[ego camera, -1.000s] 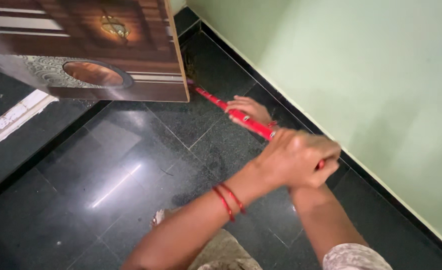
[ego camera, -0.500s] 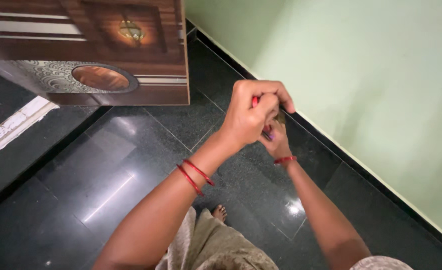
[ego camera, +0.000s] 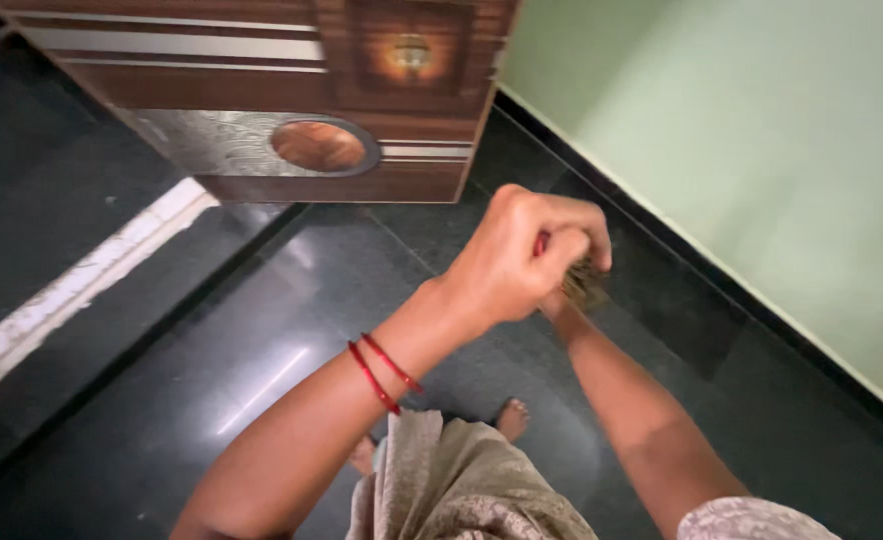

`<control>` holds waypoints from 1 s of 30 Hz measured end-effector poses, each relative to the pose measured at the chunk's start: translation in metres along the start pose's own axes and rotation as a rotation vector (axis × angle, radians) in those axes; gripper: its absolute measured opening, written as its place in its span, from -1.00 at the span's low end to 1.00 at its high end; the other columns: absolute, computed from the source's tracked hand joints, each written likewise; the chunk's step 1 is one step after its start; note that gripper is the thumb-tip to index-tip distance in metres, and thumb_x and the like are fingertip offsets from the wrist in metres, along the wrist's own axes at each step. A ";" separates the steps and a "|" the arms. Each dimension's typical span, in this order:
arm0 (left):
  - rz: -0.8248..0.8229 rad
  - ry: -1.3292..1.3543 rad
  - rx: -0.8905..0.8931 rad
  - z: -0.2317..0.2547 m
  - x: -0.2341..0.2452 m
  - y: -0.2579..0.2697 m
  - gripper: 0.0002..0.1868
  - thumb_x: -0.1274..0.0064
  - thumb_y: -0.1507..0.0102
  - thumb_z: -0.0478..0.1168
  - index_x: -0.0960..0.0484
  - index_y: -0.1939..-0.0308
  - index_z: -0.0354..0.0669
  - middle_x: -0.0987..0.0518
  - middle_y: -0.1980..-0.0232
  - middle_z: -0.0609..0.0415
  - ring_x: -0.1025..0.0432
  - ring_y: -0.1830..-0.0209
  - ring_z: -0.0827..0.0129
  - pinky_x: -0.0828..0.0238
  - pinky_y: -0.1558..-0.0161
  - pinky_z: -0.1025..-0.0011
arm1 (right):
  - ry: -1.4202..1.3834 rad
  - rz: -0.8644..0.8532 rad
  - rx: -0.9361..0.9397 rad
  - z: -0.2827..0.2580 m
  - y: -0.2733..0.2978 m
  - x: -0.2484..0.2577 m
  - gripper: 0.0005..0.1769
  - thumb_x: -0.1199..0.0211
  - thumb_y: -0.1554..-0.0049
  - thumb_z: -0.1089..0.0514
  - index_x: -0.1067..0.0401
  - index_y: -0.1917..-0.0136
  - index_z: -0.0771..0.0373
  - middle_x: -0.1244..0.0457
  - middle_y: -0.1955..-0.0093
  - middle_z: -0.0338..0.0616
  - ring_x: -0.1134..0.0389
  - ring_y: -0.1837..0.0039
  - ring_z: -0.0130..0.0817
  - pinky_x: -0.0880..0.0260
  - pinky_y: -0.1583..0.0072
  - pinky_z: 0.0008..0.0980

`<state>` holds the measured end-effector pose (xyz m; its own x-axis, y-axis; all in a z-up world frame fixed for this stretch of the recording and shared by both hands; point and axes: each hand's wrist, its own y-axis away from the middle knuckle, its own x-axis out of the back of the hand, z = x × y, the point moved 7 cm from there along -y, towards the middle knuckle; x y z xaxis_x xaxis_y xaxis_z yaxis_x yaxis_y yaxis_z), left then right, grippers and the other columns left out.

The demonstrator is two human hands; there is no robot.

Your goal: The person sweeps a dark tiled floor with a broom, moving debris from various parts of the room into a central pile.

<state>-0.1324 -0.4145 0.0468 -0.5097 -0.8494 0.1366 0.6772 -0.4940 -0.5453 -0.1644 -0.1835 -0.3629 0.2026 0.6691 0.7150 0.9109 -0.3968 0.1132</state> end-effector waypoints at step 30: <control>-0.039 -0.081 -0.472 0.104 0.037 0.068 -0.78 0.05 -0.38 -0.20 -0.66 0.26 -0.18 -0.63 0.33 0.09 -0.52 0.36 0.34 -0.45 0.22 0.36 | 0.012 -0.321 0.061 -0.152 0.147 -0.064 -0.76 -0.28 -0.12 -0.08 -0.57 -0.01 0.02 -0.46 0.13 -0.18 -0.50 0.24 -0.21 -0.49 0.06 -0.28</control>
